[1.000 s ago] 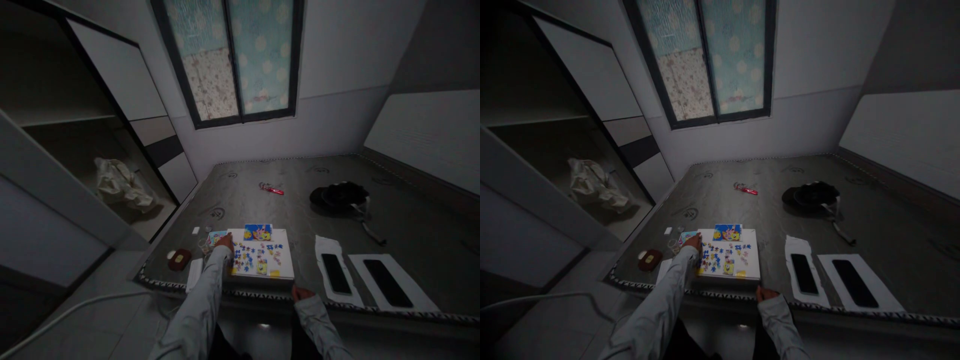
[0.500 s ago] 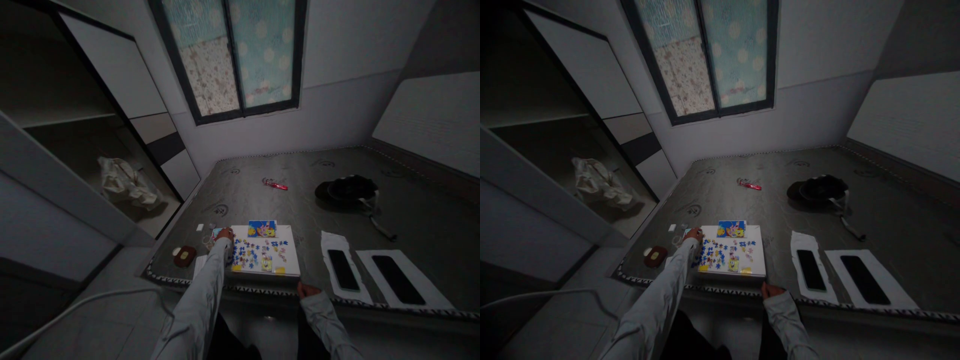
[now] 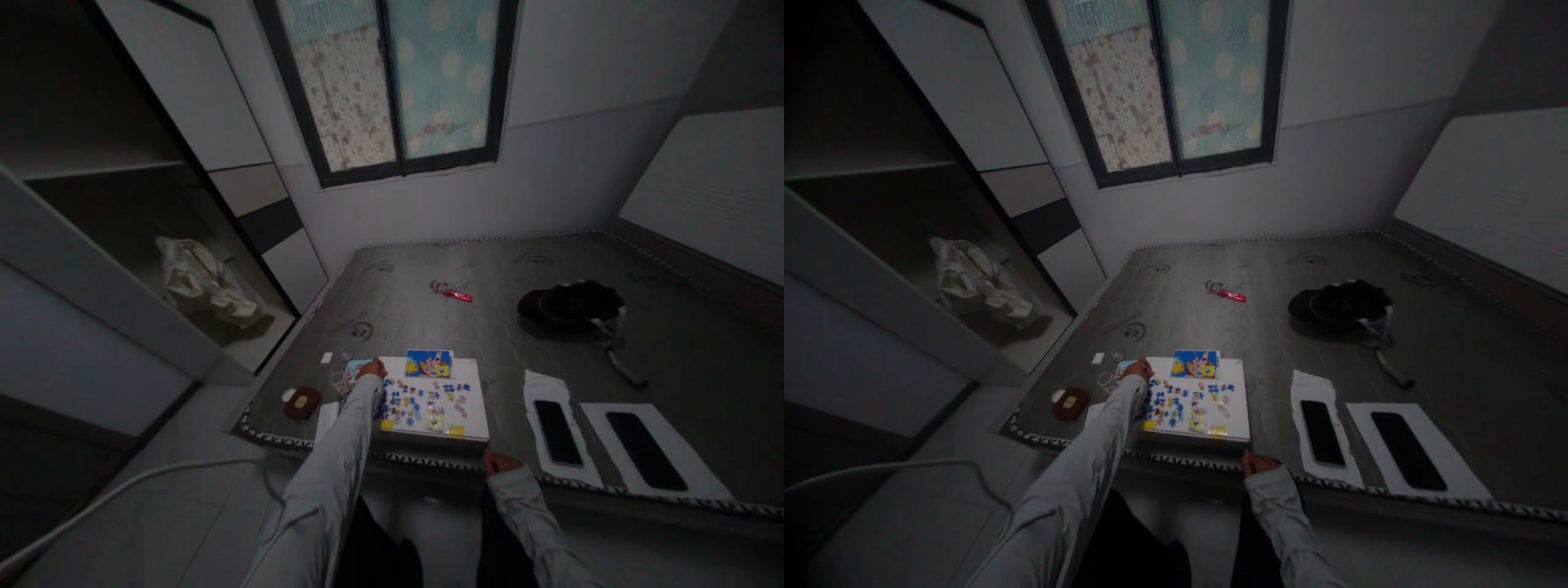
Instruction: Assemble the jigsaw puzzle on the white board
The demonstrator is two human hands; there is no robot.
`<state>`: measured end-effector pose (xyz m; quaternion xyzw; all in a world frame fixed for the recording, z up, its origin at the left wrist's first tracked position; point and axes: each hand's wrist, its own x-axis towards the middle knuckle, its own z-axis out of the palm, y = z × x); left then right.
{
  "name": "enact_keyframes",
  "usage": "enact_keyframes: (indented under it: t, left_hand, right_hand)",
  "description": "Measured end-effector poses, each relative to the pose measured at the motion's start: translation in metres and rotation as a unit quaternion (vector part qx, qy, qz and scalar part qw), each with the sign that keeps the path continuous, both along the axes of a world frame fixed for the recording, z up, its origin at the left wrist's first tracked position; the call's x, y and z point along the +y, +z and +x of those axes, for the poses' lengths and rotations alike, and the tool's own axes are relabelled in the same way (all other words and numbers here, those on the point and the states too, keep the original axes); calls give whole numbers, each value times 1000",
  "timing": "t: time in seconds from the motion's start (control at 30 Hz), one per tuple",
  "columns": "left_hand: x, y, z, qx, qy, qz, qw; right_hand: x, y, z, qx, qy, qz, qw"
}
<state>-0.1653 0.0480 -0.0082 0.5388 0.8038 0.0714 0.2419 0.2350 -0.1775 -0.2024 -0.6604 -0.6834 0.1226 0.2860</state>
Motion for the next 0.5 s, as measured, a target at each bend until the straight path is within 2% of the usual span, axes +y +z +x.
enact_keyframes:
  t: [0.17, 0.3, 0.5]
  left_hand:
    - [-4, 4, 1, -26, 8, 23, 999]
    - [-15, 9, 8, -71, 0, 52, 996]
    - [-42, 5, 54, -153, -29, 52, 986]
  right_hand:
    - [9, -6, 4, 3, 6, -48, 999]
    - [13, -5, 0, 12, -10, -58, 998]
    - [8, 3, -6, 22, -30, -78, 996]
